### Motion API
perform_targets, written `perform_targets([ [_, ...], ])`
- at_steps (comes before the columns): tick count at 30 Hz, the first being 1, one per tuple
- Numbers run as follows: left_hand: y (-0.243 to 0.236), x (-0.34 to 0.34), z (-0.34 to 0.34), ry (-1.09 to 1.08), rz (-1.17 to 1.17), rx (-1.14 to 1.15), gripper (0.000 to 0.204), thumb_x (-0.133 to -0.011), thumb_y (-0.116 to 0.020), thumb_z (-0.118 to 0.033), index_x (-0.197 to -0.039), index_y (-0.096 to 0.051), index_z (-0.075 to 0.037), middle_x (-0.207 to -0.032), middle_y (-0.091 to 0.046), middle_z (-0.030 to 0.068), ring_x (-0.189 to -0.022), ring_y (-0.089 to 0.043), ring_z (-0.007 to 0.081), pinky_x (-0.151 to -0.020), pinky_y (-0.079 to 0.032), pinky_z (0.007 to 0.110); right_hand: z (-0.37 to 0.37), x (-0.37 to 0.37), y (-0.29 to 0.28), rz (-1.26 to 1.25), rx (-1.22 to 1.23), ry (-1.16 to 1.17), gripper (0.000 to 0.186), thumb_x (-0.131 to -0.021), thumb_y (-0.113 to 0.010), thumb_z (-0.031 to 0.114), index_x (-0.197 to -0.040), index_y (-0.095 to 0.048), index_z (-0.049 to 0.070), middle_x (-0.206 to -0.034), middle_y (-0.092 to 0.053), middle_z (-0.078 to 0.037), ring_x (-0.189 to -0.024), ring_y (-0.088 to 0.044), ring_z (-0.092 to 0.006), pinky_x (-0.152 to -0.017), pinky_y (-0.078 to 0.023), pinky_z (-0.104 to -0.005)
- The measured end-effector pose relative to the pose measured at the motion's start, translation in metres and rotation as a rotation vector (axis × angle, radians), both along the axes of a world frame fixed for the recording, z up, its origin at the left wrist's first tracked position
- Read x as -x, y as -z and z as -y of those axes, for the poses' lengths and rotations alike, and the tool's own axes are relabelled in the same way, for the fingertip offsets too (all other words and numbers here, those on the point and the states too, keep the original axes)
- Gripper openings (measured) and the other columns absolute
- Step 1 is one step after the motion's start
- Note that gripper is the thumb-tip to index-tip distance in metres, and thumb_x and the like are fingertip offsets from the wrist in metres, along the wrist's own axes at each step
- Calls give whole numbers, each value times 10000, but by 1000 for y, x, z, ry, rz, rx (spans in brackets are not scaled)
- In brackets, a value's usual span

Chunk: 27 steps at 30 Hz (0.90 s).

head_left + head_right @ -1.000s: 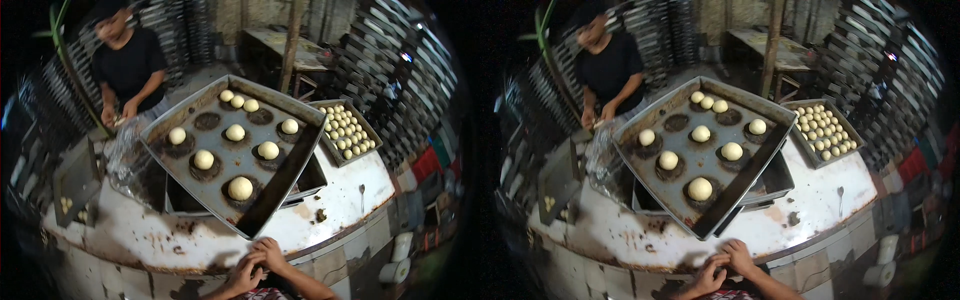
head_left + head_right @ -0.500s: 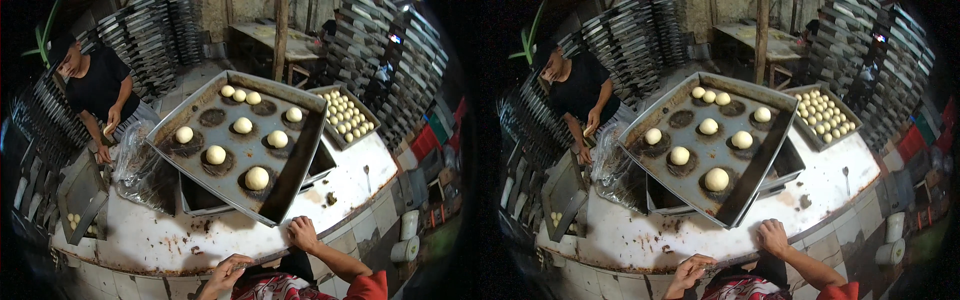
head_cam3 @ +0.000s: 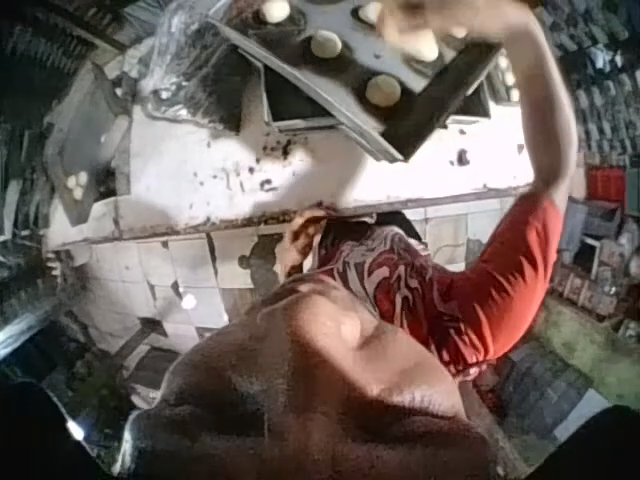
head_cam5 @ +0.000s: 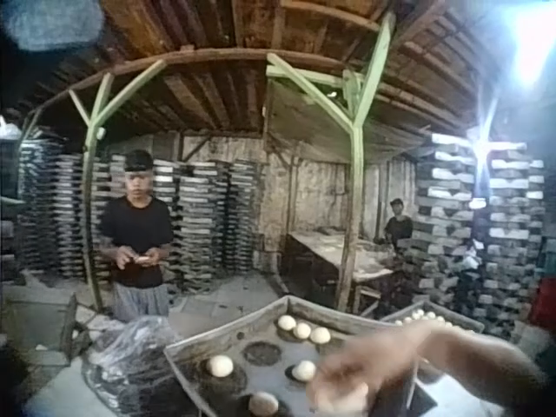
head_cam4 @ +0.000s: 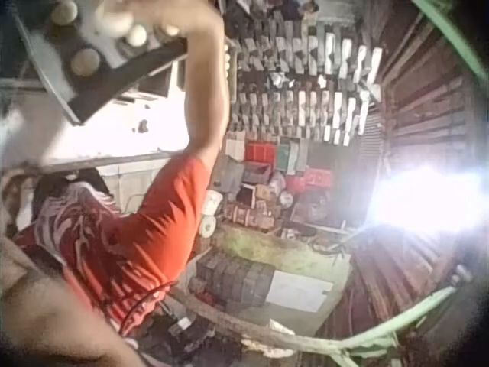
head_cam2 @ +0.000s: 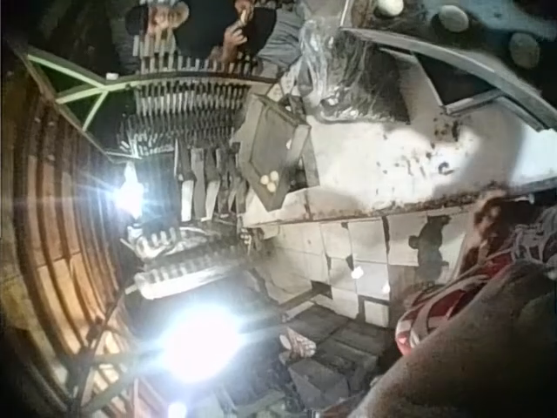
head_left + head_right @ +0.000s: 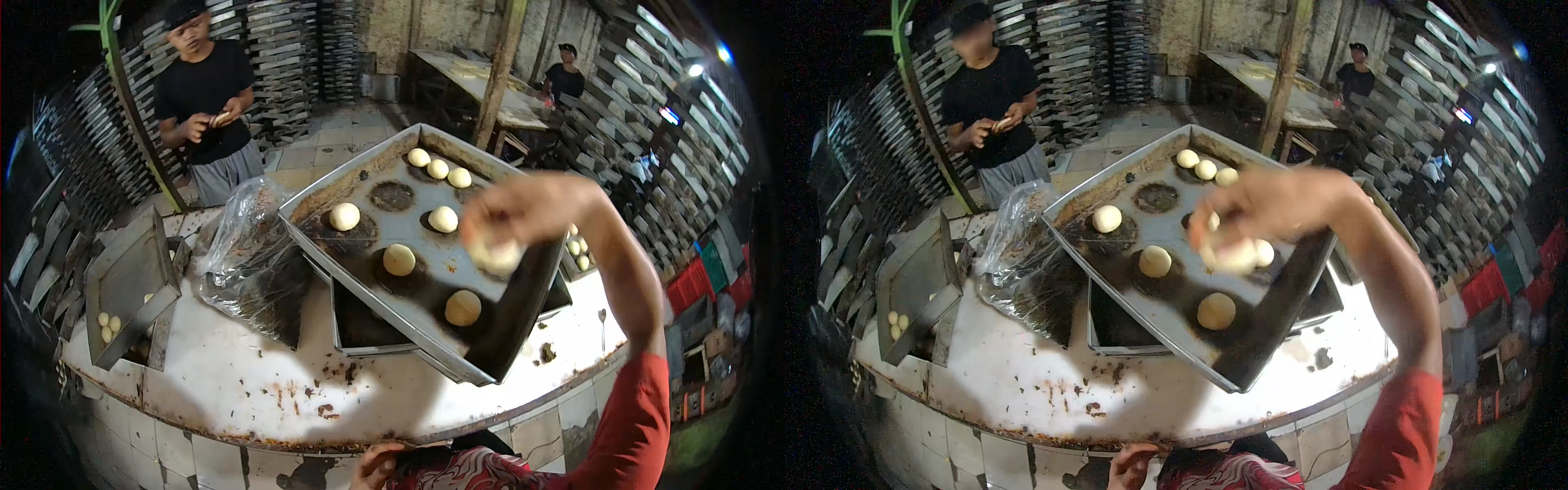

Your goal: The recorder is seen filling and shaping small pieces of bread dough with a green paste before placing them onto baking trays.

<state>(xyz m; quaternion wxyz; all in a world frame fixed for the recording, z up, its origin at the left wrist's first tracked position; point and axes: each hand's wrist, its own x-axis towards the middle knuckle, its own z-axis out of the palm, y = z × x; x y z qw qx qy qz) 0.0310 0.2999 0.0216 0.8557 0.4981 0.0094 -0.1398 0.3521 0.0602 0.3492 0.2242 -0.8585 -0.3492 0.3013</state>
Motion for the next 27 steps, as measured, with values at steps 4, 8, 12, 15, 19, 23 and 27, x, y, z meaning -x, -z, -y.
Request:
perform_targets([
  [4,13,8,38,-186,-113,180,302,-911,-545,-181,-1138,-538,19,-1145,-570,156,-1070,-537,271,-954,-400,420,-27,-133,58,317,-199,213,348,-843,-586,314,-1072,-603,52,-983,-639,-94,-917,-583,-177,-788,-464,-332],
  [8,17,14,74,-351,-30,273,302,-909,-538,-172,-1137,-536,26,-1135,-573,171,-1065,-541,293,-955,-397,447,-64,-198,158,686,-66,-109,346,-844,-578,308,-1041,-602,25,-938,-647,-163,-876,-606,-316,-790,-471,-384],
  [12,4,32,124,-506,45,333,302,-908,-531,-164,-1137,-533,32,-1125,-577,186,-1060,-546,316,-956,-394,475,-42,-209,127,636,-190,181,355,-834,-564,283,-1009,-584,-25,-938,-612,-230,-936,-596,-320,-817,-456,-375],
  [15,-6,34,164,-552,134,379,301,-907,-525,-157,-1137,-531,37,-1117,-579,197,-1056,-549,332,-957,-392,495,40,-256,130,811,50,240,315,-775,-600,228,-884,-573,-67,-796,-593,-269,-826,-610,-337,-742,-465,-408],
  [19,-12,32,205,-575,267,411,301,-905,-518,-148,-1137,-528,44,-1107,-582,212,-1051,-554,355,-958,-389,523,78,-231,150,630,73,103,340,-673,-654,249,-832,-577,-42,-812,-619,-223,-779,-593,-319,-701,-461,-405],
  [23,-54,6,249,-412,420,264,386,-901,-554,-268,-1142,-538,34,-1128,-577,188,-1046,-541,321,-950,-393,480,110,-168,114,442,-40,270,346,-656,-710,211,-874,-572,-18,-820,-622,-181,-765,-591,-259,-691,-464,-343],
  [27,-33,4,262,-170,501,387,404,-952,-472,-295,-1193,-497,28,-1287,-493,166,-1141,-516,298,-997,-385,410,132,18,90,581,-686,161,306,-681,-720,173,-825,-519,-8,-793,-556,-161,-727,-556,-285,-665,-446,-387],
])
